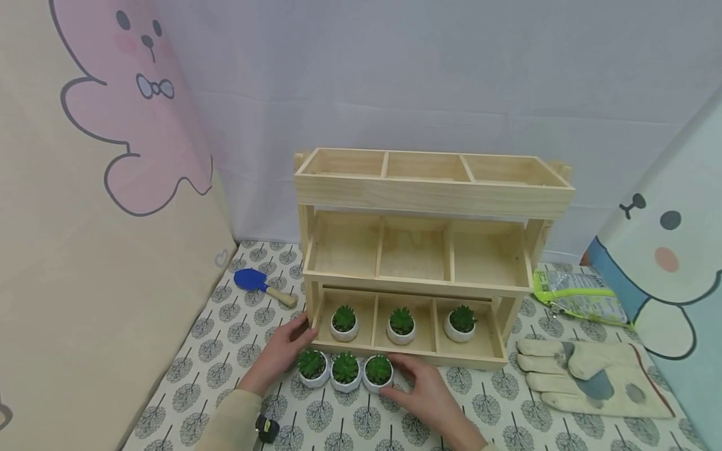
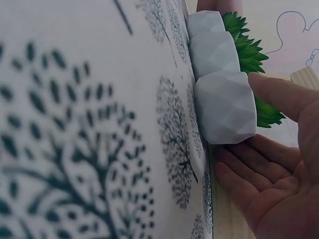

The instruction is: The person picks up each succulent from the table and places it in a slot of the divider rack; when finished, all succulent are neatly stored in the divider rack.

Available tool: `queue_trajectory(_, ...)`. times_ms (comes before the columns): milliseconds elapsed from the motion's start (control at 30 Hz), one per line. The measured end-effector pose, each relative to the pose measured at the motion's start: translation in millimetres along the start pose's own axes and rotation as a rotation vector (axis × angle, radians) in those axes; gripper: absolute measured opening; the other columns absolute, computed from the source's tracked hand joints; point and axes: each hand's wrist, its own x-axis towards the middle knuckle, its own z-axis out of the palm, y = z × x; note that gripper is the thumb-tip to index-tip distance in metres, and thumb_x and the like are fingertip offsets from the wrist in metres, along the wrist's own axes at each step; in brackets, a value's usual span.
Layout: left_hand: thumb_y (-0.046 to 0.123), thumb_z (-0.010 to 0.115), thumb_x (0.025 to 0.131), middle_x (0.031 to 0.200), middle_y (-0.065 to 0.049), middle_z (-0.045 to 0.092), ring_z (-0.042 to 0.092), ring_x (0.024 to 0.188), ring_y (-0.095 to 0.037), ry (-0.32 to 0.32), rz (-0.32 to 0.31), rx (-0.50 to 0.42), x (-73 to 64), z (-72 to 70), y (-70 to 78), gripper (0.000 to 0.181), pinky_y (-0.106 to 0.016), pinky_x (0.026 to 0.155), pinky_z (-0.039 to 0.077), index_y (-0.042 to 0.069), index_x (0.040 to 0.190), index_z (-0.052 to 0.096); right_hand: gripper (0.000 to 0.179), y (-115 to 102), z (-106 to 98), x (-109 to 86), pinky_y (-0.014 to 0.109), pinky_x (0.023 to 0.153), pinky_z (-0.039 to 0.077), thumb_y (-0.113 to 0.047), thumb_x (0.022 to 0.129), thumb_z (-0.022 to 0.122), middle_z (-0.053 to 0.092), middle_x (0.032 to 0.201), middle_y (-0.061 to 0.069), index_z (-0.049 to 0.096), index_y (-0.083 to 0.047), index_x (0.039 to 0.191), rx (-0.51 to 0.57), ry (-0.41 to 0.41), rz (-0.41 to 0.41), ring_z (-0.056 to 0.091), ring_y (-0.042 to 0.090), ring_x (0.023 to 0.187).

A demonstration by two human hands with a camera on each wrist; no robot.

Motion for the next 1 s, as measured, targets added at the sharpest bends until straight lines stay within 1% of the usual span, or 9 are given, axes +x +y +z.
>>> queue_trajectory(233, 0.031, 0.069, 0.103, 0.157, -0.020, 0.047, 0.050, 0.140, -0.039, -0.003, 0.001, -0.019, -0.1, -0.2, -0.3, 0.069, -0.049, 0.118, 0.038, 0.005, 0.160, 0.040, 0.070, 1, 2, 4.2, 0.048, 0.108, 0.051, -0.040, 0.079, 0.093, 0.071, 0.131, 0.008, 0.068, -0.006, 0.135, 0.000, -0.052, -0.001, 0.065, 0.030, 0.123)
queue_trajectory(467, 0.029, 0.068, 0.104, 0.157, -0.022, 0.046, 0.050, 0.140, -0.039, -0.002, 0.002, -0.015, -0.4, 0.2, -0.1, 0.068, -0.048, 0.117, 0.039, 0.003, 0.160, 0.039, 0.068, -2, 6, 9.2, 0.051, 0.108, 0.051, -0.038, 0.078, 0.094, 0.070, 0.130, 0.004, 0.069, -0.009, 0.134, -0.018, -0.084, -0.008, 0.064, 0.028, 0.123)
queue_trajectory(733, 0.032, 0.068, 0.104, 0.157, -0.021, 0.047, 0.050, 0.140, -0.039, -0.002, 0.000, -0.005, -0.5, 0.8, -0.3, 0.068, -0.049, 0.117, 0.039, 0.005, 0.160, 0.040, 0.072, -5, 9, 11.2, 0.053, 0.108, 0.050, -0.033, 0.075, 0.096, 0.069, 0.133, 0.008, 0.067, -0.007, 0.136, -0.055, -0.105, -0.001, 0.063, 0.031, 0.123)
queue_trajectory(1000, 0.031, 0.068, 0.104, 0.157, -0.021, 0.046, 0.050, 0.140, -0.039, -0.008, 0.011, -0.017, -0.3, 0.1, -0.8, 0.069, -0.049, 0.117, 0.039, 0.004, 0.160, 0.039, 0.072, -5, 9, 12.0, 0.052, 0.108, 0.050, -0.034, 0.076, 0.095, 0.068, 0.134, 0.008, 0.067, -0.007, 0.137, -0.053, -0.130, 0.017, 0.062, 0.030, 0.126)
